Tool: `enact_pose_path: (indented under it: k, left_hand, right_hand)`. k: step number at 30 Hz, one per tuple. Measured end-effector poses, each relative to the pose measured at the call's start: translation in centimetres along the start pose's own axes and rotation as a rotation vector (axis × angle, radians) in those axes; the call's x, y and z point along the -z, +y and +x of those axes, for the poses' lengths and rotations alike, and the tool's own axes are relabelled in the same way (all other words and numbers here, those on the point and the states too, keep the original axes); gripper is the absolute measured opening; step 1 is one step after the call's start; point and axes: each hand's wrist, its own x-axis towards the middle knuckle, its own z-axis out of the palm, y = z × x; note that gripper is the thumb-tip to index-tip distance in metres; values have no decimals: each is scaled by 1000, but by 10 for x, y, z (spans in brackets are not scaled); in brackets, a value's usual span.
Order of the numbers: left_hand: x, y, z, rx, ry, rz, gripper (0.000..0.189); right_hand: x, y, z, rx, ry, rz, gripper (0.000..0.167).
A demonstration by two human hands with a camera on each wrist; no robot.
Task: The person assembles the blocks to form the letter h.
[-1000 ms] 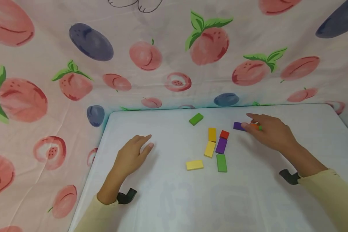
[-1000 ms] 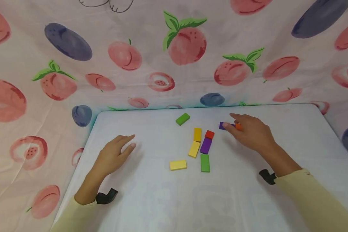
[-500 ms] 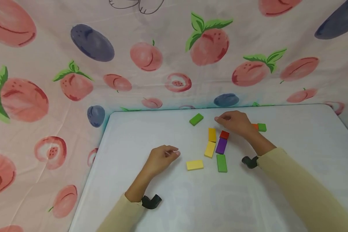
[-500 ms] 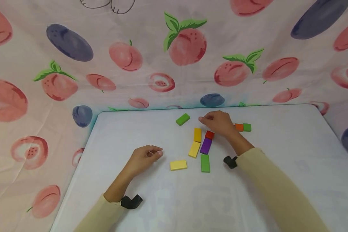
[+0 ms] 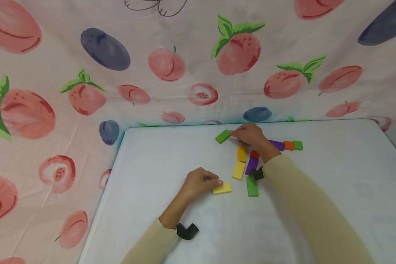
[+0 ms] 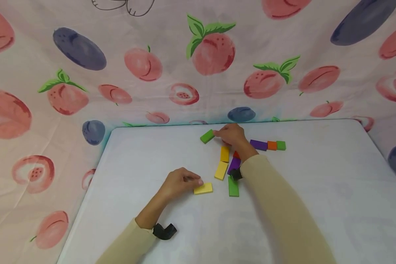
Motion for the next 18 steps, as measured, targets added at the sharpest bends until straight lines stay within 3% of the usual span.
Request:
enact_pose_path:
  k: [6,14,18]
  left_hand:
    - [-8,4,-1,12,24,62,31]
    - [-13,6,-2,16,42,101,29]
    - [-15,7,-3,21,49,116,28]
  right_hand:
    - [-12,-2,10,-32,18,24,49]
    - [-27,-1,14,7,139,-42,50]
    - [-32,-1,13,-13,160,-38,52]
